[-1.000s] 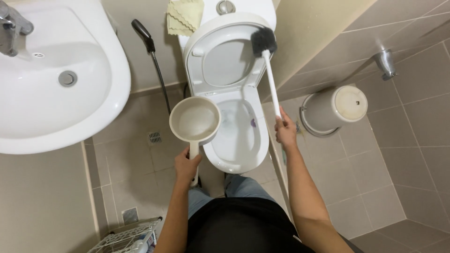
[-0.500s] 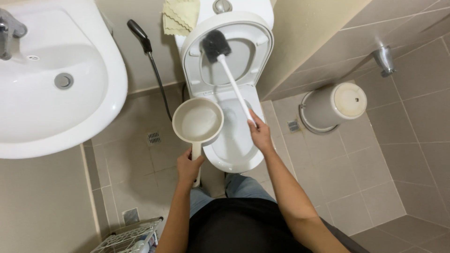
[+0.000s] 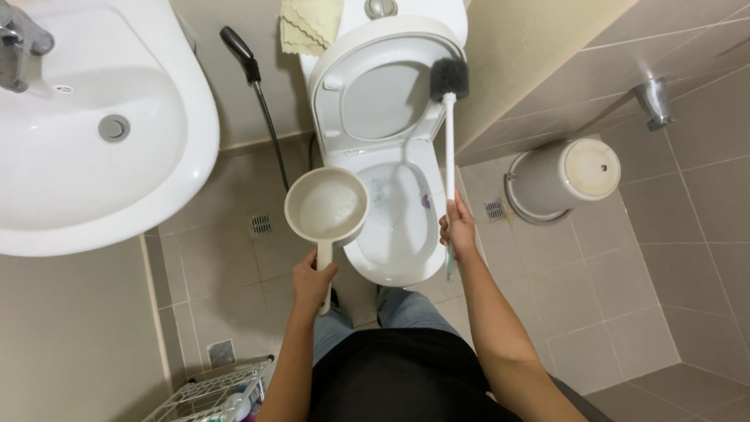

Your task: Scrubbing the inside of a toilet bowl with a brush and rinsing with water from a scoop and bidet sprayer.

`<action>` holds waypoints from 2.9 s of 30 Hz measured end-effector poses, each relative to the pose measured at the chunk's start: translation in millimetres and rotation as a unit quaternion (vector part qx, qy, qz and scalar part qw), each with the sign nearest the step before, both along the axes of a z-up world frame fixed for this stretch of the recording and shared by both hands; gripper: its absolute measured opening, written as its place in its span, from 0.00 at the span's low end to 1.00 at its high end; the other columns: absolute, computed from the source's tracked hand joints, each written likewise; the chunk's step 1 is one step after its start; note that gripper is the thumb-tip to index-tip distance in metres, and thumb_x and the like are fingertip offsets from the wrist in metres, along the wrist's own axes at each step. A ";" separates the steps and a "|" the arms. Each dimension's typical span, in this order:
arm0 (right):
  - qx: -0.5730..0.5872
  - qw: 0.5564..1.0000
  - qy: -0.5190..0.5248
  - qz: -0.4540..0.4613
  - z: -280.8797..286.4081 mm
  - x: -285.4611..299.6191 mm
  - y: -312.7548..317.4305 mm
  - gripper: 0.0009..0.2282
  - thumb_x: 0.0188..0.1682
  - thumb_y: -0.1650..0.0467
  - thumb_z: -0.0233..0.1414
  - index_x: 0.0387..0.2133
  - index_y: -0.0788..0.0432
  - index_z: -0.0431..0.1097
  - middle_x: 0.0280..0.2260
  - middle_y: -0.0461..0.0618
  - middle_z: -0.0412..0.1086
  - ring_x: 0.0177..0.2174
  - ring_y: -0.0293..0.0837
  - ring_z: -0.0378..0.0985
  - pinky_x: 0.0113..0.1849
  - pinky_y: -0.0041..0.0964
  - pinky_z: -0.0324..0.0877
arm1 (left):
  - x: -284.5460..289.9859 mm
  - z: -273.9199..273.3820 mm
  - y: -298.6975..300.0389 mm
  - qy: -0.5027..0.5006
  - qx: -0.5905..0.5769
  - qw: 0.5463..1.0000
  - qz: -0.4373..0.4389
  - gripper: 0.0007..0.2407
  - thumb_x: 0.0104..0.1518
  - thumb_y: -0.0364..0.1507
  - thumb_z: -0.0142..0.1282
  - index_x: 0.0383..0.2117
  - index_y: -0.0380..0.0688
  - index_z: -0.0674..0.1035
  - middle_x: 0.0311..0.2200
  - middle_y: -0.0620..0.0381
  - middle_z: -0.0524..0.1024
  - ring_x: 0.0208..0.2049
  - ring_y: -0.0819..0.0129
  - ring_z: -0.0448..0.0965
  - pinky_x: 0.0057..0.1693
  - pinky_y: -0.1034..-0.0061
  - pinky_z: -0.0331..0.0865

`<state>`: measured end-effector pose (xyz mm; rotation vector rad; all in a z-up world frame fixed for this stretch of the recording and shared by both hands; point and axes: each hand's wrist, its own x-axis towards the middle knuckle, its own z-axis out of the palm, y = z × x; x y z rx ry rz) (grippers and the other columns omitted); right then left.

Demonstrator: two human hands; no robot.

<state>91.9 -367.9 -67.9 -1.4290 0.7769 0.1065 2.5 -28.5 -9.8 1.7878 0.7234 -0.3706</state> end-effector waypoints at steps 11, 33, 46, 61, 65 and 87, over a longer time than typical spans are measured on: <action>0.111 0.990 0.086 0.009 -16.9 -10.5 14.5 0.20 0.60 0.55 0.38 0.66 0.34 0.52 0.18 0.43 0.55 0.12 0.38 0.58 0.11 0.30 0.55 | 7.9 2.4 -2.7 0.025 0.005 1.000 -0.010 0.31 0.44 0.32 0.66 0.59 0.37 0.75 0.41 0.37 0.81 0.42 0.51 0.81 0.46 0.57 0.74; 0.036 0.989 0.140 0.023 -50.9 38.6 4.9 0.20 0.59 0.58 0.43 0.65 0.35 0.54 0.16 0.48 0.60 0.10 0.40 0.60 0.09 0.34 0.63 | 27.0 2.0 -23.7 0.008 0.006 0.999 -0.033 0.29 0.41 0.31 0.67 0.56 0.37 0.78 0.38 0.36 0.82 0.43 0.48 0.82 0.47 0.58 0.74; 0.718 0.679 0.022 -0.152 -34.7 64.2 8.2 0.18 0.60 0.61 0.37 0.34 0.61 0.69 0.20 0.36 0.53 0.14 0.29 0.58 0.17 0.20 0.58 | 15.6 -13.2 -18.0 0.018 0.003 0.999 -0.029 0.30 0.42 0.31 0.67 0.57 0.37 0.77 0.39 0.37 0.82 0.43 0.48 0.82 0.47 0.57 0.73; 0.504 0.862 0.021 -0.040 69.9 68.9 10.3 0.08 0.58 0.67 0.38 0.45 0.56 0.60 0.18 0.39 0.50 0.14 0.27 0.56 0.15 0.19 0.58 | 17.7 -8.4 -1.1 0.047 0.002 0.999 -0.027 0.32 0.43 0.31 0.66 0.59 0.36 0.75 0.41 0.37 0.81 0.44 0.50 0.81 0.47 0.57 0.74; 0.463 0.885 0.031 -0.035 89.7 62.8 12.6 0.10 0.60 0.65 0.38 0.50 0.54 0.57 0.20 0.39 0.50 0.14 0.26 0.56 0.15 0.17 0.57 | 20.8 -0.7 -5.3 0.034 -0.002 0.998 -0.048 0.30 0.44 0.31 0.66 0.59 0.34 0.75 0.39 0.35 0.81 0.42 0.48 0.81 0.46 0.57 0.73; 0.137 0.986 0.075 0.062 28.2 0.4 3.9 0.24 0.57 0.68 0.48 0.66 0.60 0.51 0.21 0.50 0.60 0.14 0.39 0.63 0.14 0.33 0.64 | 19.3 -4.7 -9.0 0.039 0.006 0.998 -0.047 0.31 0.43 0.31 0.65 0.59 0.35 0.75 0.39 0.39 0.81 0.42 0.51 0.81 0.47 0.58 0.73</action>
